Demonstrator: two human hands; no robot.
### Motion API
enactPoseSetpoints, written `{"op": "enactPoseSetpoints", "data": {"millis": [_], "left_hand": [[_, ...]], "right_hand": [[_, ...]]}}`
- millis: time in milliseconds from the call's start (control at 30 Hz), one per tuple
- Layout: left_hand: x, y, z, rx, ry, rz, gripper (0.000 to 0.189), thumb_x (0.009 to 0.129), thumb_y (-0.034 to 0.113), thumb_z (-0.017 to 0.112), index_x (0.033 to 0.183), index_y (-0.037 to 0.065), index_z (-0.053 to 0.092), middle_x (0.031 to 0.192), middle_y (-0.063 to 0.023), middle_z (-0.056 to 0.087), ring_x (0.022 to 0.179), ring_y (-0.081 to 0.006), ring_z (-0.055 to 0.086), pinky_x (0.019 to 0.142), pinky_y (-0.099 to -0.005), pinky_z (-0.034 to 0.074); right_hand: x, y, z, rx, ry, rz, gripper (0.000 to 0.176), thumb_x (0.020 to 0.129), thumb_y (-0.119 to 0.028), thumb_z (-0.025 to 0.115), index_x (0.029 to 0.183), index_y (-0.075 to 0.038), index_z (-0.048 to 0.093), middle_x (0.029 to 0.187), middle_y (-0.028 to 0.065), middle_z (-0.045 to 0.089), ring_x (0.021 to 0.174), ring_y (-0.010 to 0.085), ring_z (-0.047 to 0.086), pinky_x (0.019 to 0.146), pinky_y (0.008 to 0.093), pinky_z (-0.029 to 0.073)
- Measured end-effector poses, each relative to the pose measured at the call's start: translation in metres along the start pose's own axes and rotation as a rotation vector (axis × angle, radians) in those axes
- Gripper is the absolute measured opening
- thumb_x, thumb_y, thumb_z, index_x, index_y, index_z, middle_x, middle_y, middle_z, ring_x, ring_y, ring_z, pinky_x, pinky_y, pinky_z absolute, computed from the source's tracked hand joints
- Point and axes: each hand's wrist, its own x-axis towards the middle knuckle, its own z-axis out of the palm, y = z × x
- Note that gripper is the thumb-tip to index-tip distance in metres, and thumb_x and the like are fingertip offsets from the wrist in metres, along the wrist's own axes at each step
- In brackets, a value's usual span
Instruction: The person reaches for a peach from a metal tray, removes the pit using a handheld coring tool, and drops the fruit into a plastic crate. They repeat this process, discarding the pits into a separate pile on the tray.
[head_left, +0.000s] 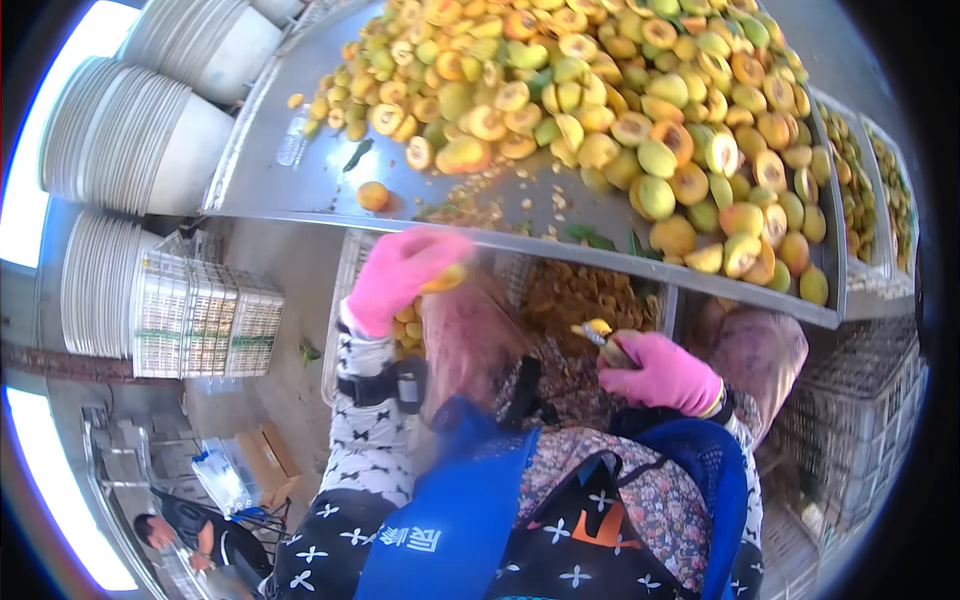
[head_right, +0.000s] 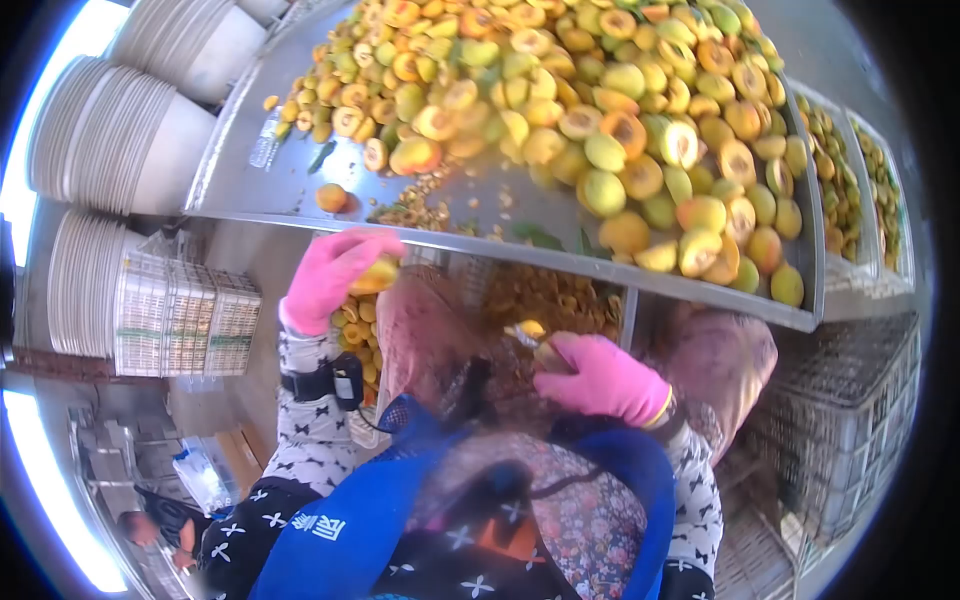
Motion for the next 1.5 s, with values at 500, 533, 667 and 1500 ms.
{"op": "enactPoseSetpoints", "data": {"millis": [500,533,667,1500], "left_hand": [[0.154,-0.06,-0.028,0.18,0.4,0.294,0.062,0.083,0.031,0.072,0.135,0.006,0.05,0.123,-0.0188,0.06,0.112,-0.0362,0.059,0.098,-0.0439,0.048],[0.138,-0.056,-0.02,-0.227,0.252,0.305,0.057,0.086,0.028,0.069,0.135,0.006,0.05,0.123,-0.0185,0.06,0.111,-0.0356,0.06,0.097,-0.0447,0.049],[0.073,-0.029,0.042,-1.03,-0.109,0.117,0.043,0.096,0.028,0.058,0.132,0.006,0.052,0.125,-0.0188,0.06,0.112,-0.0363,0.06,0.093,-0.0477,0.051],[0.061,0.001,0.148,0.047,-0.331,0.025,0.036,0.099,0.027,0.055,0.121,0.0,0.057,0.102,-0.0064,0.067,0.094,-0.0155,0.063,0.084,-0.0271,0.05]], "right_hand": [[0.012,-0.003,0.005,-0.094,0.201,-0.058,0.036,0.089,-0.024,0.069,0.117,-0.004,0.06,0.076,0.0055,0.064,0.064,0.0138,0.064,0.061,0.0305,0.051],[0.012,-0.005,0.006,-0.005,0.203,-0.076,0.039,0.088,-0.023,0.069,0.121,-0.005,0.059,0.083,0.011,0.067,0.072,0.0208,0.067,0.066,0.0327,0.052],[0.021,-0.011,0.018,-0.393,0.632,-0.454,0.037,0.083,-0.018,0.073,0.115,-0.005,0.059,0.093,0.0195,0.067,0.077,0.0369,0.066,0.068,0.0417,0.053],[0.009,0.007,0.005,-0.845,0.73,-0.353,0.023,0.085,-0.023,0.066,0.096,-0.007,0.053,0.078,0.0122,0.063,0.069,0.0326,0.065,0.061,0.0452,0.05]]}}
